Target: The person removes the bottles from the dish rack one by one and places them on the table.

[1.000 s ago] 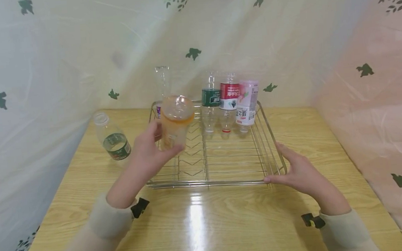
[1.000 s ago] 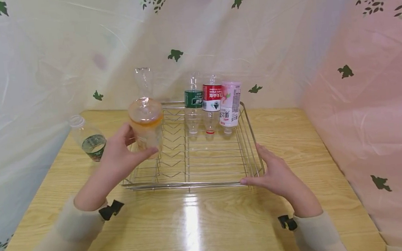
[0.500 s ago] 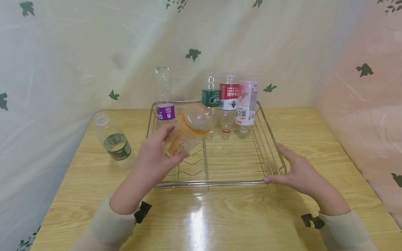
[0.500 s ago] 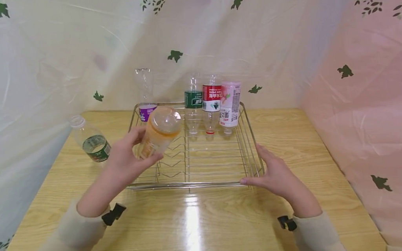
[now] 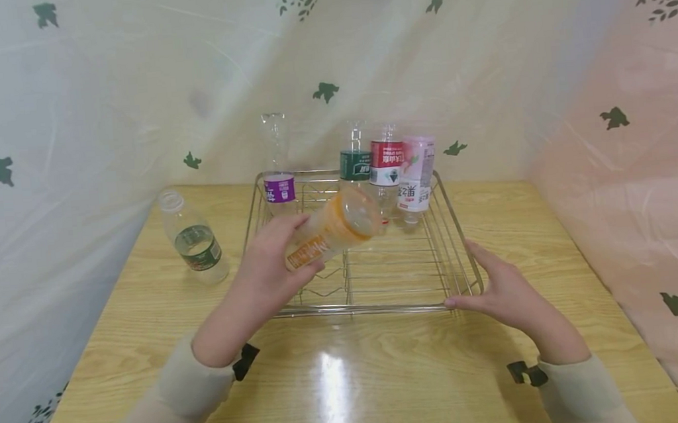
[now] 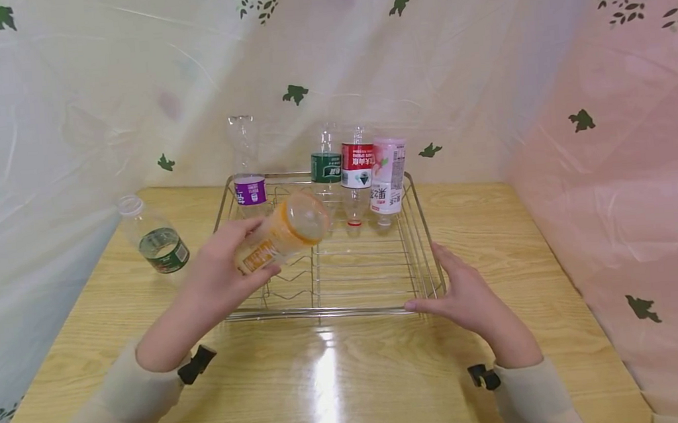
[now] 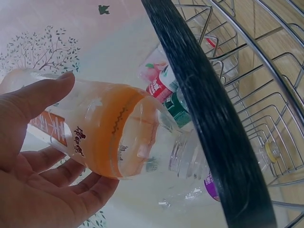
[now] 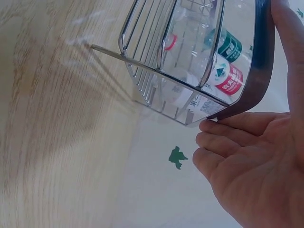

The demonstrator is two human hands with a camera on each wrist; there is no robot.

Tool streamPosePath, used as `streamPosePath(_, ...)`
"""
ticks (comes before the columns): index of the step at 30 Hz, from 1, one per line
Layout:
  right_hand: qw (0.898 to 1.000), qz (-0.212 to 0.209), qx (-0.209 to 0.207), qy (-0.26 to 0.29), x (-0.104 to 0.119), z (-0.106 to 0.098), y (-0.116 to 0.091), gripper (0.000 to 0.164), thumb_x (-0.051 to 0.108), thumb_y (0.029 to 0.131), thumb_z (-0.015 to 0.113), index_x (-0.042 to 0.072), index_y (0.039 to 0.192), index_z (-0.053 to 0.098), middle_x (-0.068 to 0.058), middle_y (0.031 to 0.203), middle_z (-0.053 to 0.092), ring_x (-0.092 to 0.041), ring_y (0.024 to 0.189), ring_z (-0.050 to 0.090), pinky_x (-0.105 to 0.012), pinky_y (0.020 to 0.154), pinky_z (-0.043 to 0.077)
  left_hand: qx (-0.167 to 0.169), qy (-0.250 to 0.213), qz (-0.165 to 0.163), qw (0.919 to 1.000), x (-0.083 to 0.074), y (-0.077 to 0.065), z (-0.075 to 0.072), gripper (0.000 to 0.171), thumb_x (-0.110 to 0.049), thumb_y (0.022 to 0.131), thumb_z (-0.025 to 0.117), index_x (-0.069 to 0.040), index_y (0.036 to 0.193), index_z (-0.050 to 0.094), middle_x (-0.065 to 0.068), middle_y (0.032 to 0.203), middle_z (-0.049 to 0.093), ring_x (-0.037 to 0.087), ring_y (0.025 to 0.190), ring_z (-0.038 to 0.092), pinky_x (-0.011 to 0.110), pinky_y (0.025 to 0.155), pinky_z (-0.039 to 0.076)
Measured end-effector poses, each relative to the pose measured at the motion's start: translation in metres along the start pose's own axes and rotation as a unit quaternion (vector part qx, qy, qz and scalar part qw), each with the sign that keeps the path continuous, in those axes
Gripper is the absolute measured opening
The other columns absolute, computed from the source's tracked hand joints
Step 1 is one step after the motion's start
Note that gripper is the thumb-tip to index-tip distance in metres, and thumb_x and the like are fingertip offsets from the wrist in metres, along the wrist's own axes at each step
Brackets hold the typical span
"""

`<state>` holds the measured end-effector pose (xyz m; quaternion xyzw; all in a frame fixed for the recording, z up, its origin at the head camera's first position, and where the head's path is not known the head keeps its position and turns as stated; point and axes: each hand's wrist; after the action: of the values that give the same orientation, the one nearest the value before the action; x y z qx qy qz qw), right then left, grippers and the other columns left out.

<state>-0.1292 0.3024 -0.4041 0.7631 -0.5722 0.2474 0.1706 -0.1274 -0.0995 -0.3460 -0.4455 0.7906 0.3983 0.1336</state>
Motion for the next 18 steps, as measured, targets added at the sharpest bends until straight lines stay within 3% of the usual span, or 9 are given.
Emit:
streamPosePath(8,1.000,-0.002,-0.003,-0.002,-0.0018,-0.0003,0.0002,0.126,0.059,0.073,0.087,0.000,0.161,0.018,-0.027,0.161,0.024,-0.053,0.142,0.027,-0.069,0.110,0.028,0.021,0.025,-0.028,0.9991,-0.0044,-0.0006,0.0017,0.076,-0.007,0.069,0.094,0.002,0.134,0.056,0.017,0.126,0.063,0.034,0.116,0.057,0.049,0.096,0.053)
streamPosePath(18,1.000,-0.003,-0.010,-0.010,-0.0016,-0.0022,0.0007,0.125,0.059,0.073,0.086,0.001,0.161,0.019,-0.027,0.161,0.024,-0.053,0.142,0.027,-0.070,0.110,0.028,0.026,0.054,0.005,0.9982,-0.0035,0.0012,0.0041,0.074,-0.005,0.071,0.093,0.003,0.134,0.057,0.016,0.127,0.063,0.032,0.115,0.055,0.046,0.098,0.051)
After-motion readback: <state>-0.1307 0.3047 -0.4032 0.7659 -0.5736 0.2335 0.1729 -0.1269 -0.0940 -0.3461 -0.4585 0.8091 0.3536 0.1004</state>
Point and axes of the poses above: each hand's wrist, its own y-axis towards the middle knuckle, its own z-axis out of the palm, x = y × z
